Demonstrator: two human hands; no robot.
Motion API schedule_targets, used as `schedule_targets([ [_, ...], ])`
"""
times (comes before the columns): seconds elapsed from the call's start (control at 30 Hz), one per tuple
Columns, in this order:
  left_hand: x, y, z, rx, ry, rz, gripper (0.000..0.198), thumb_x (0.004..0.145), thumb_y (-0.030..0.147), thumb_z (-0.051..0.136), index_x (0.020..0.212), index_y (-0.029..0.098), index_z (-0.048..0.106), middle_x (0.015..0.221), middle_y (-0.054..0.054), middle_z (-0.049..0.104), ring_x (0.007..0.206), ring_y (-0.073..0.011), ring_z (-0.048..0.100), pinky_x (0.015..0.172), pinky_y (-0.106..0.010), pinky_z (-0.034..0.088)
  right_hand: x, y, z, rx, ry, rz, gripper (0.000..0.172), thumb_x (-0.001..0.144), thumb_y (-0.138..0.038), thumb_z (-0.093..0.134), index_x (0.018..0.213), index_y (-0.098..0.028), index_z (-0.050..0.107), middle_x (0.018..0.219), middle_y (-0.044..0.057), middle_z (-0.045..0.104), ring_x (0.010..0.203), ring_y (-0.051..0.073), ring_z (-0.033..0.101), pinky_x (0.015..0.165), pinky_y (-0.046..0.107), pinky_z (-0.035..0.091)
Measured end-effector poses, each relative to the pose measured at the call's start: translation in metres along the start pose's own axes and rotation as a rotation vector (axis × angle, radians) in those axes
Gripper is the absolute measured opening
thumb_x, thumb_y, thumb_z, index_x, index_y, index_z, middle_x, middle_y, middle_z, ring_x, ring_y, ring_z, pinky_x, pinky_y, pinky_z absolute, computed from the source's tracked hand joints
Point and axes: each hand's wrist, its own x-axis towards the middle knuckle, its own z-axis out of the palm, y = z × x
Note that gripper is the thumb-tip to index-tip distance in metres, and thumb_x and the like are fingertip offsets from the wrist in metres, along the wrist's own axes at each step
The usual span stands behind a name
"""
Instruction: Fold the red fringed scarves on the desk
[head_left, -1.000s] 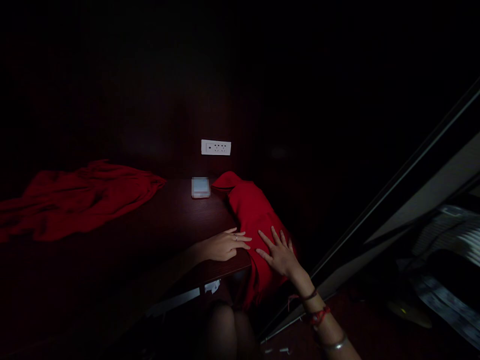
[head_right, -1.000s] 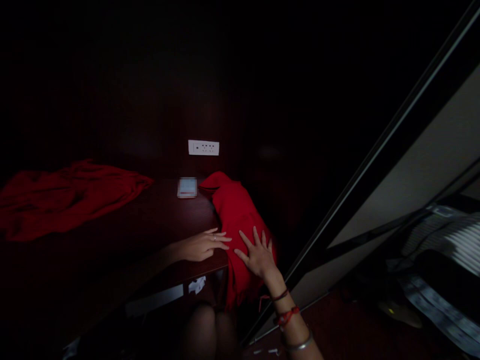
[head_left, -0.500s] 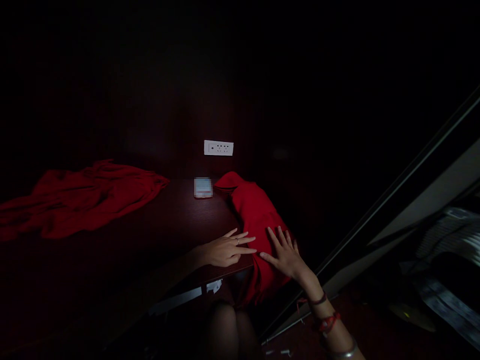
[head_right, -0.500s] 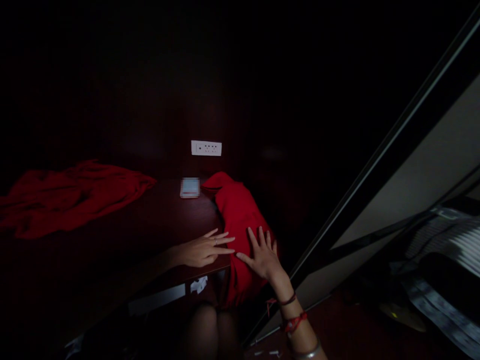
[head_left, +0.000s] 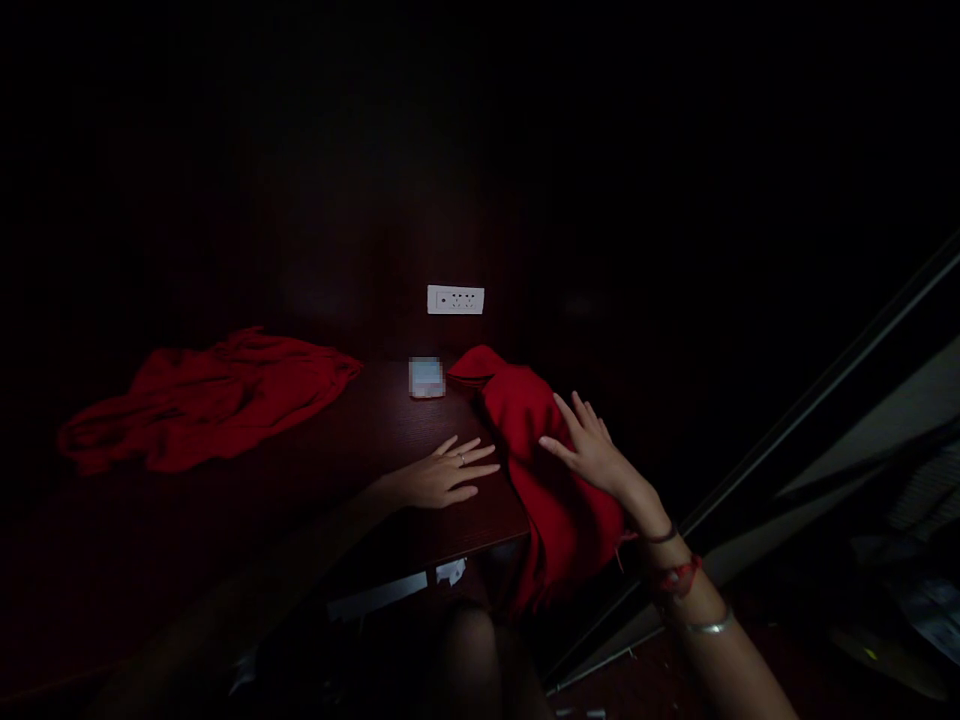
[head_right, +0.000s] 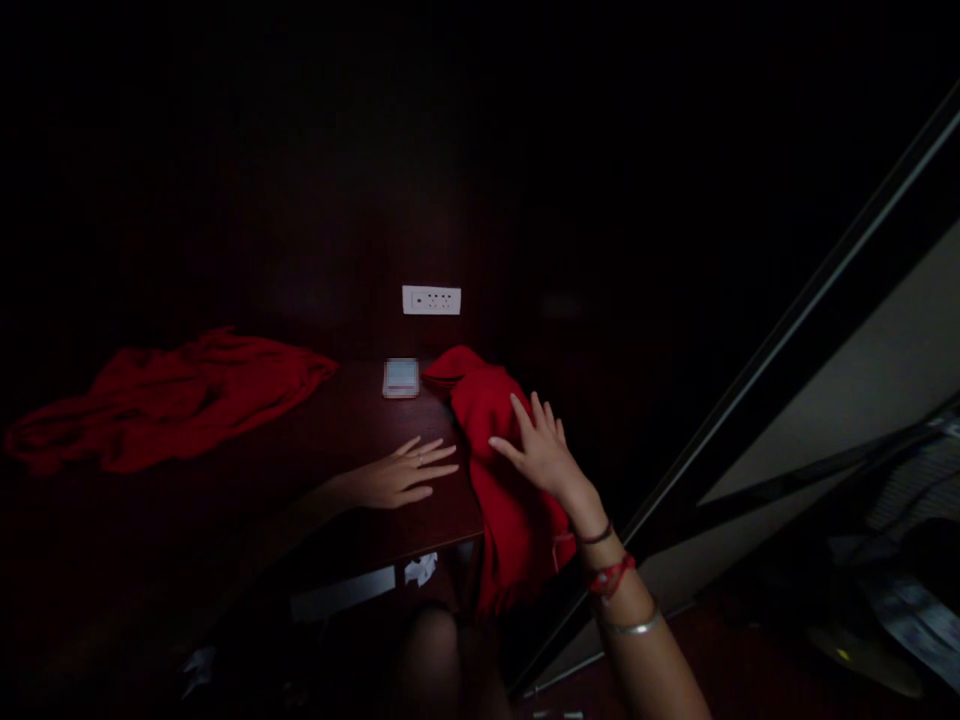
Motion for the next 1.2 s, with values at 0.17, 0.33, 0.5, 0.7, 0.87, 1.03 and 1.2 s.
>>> schedule_targets([
  [0.17, -0.022, -0.046, 0.000, 0.066, 0.012, -0.237, 0.042, 0.087, 0.034, 0.024, 0.129, 0.030, 0.021, 0.137, 0.000, 0.017, 0.125, -0.0177, 0.011, 0.099, -0.044, 0.011, 0.064, -0.050, 0.011, -0.003, -0.052, -0.169, 0.070, 0.073, -0.061, 0.033, 0.129, -0.019, 0.027, 0.135, 0.014, 0.021, 0.122, 0.031, 0.015, 0.095, 0.045, 0.020],
  [0.33, -0.066, -0.079, -0.007, 0.170, 0.212, -0.483, 0.039, 0.086, 0.032, 0.024, 0.124, 0.025, 0.033, 0.134, -0.002, 0.027, 0.124, -0.0143, 0.017, 0.100, -0.038, 0.013, 0.109, -0.117, 0.064, 0.015, -0.068, -0.350, 0.052, 0.079, -0.045, 0.039, 0.121, -0.013, 0.039, 0.124, 0.015, 0.038, 0.116, 0.025, 0.031, 0.093, 0.037, 0.025],
  [0.5, -0.121, -0.101, -0.016, 0.306, 0.404, -0.761, 0.035, 0.085, 0.028, 0.027, 0.114, 0.020, 0.045, 0.129, -0.005, 0.034, 0.121, -0.0155, 0.024, 0.098, -0.037, 0.020, 0.133, -0.173, 0.111, 0.120, -0.049, -0.393, 0.040, 0.080, -0.034, 0.041, 0.114, -0.012, 0.046, 0.113, 0.014, 0.048, 0.106, 0.022, 0.041, 0.089, 0.030, 0.029],
  [0.7, -0.179, -0.129, -0.018, 0.497, 0.470, -1.049, 0.034, 0.081, 0.024, 0.034, 0.112, 0.018, 0.048, 0.130, -0.009, 0.032, 0.121, -0.0214, 0.025, 0.096, -0.041, 0.024, 0.162, -0.219, 0.151, 0.208, -0.034, -0.447, 0.039, 0.081, -0.028, 0.037, 0.113, -0.008, 0.046, 0.111, 0.015, 0.049, 0.102, 0.020, 0.044, 0.087, 0.028, 0.032],
  [0.87, -0.192, -0.139, -0.019, 0.546, 0.606, -1.321, 0.044, 0.079, 0.029, 0.036, 0.120, 0.013, 0.039, 0.131, -0.016, 0.028, 0.121, -0.0278, 0.021, 0.091, -0.047, 0.028, 0.193, -0.260, 0.175, 0.282, -0.015, -0.474, 0.045, 0.081, -0.026, 0.036, 0.122, -0.006, 0.035, 0.119, 0.015, 0.042, 0.110, 0.018, 0.037, 0.090, 0.027, 0.029],
  [1.03, -0.190, -0.143, -0.019, 0.527, 0.700, -1.399, 0.050, 0.079, 0.033, 0.034, 0.125, 0.012, 0.032, 0.134, -0.018, 0.020, 0.123, -0.0301, 0.013, 0.094, -0.054, 0.015, 0.225, -0.310, 0.181, 0.422, 0.127, -0.526, 0.059, 0.078, -0.037, 0.040, 0.126, -0.006, 0.027, 0.126, 0.015, 0.034, 0.116, 0.019, 0.029, 0.096, 0.029, 0.022],
  [1.2, -0.199, -0.153, -0.011, 0.493, 0.793, -1.479, 0.054, 0.078, 0.036, 0.034, 0.125, 0.010, 0.030, 0.133, -0.020, 0.022, 0.122, -0.0334, 0.012, 0.092, -0.058, 0.013, 0.233, -0.356, 0.180, 0.517, -0.019, -0.465, 0.057, 0.072, -0.037, 0.049, 0.122, -0.011, 0.036, 0.119, 0.014, 0.044, 0.109, 0.023, 0.039, 0.090, 0.034, 0.030],
])
